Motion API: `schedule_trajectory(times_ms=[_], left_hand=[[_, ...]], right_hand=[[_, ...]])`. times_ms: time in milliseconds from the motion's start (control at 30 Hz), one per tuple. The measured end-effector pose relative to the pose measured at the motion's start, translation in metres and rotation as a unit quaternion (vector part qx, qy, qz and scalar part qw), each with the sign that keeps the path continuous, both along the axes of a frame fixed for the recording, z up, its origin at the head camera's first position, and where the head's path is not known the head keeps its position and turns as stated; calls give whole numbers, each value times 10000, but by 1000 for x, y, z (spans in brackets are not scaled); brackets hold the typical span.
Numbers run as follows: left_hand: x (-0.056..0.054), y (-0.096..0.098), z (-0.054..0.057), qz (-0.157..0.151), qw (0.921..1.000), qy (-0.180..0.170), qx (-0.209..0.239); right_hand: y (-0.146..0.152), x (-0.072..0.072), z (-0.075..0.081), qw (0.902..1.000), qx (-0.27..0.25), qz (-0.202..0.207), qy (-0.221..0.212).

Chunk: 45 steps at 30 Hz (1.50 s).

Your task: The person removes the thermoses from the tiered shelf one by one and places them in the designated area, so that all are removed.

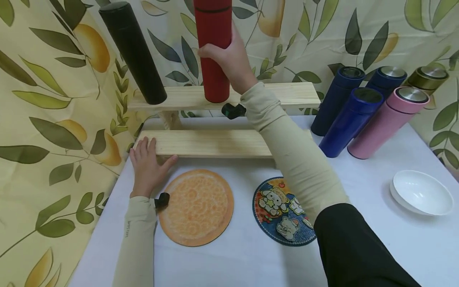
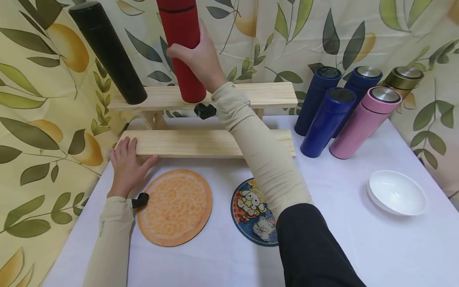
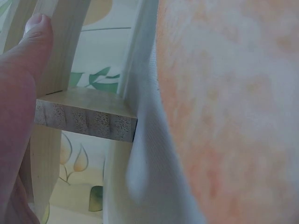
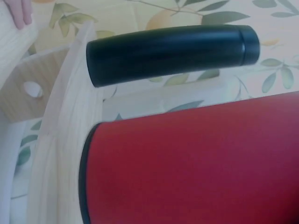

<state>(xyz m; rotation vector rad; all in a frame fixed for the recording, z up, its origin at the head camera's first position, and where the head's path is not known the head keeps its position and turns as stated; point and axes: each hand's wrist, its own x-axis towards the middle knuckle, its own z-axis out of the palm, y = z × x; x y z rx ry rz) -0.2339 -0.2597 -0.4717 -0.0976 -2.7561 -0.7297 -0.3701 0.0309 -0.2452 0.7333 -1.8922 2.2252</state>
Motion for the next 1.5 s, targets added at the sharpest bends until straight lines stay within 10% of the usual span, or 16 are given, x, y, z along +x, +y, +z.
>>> schedule_trajectory(times_ms=[1500], left_hand=[[-1, -14, 2, 3, 10000, 57, 49]], right_hand=[[139, 95, -17, 9947, -696, -312, 689]])
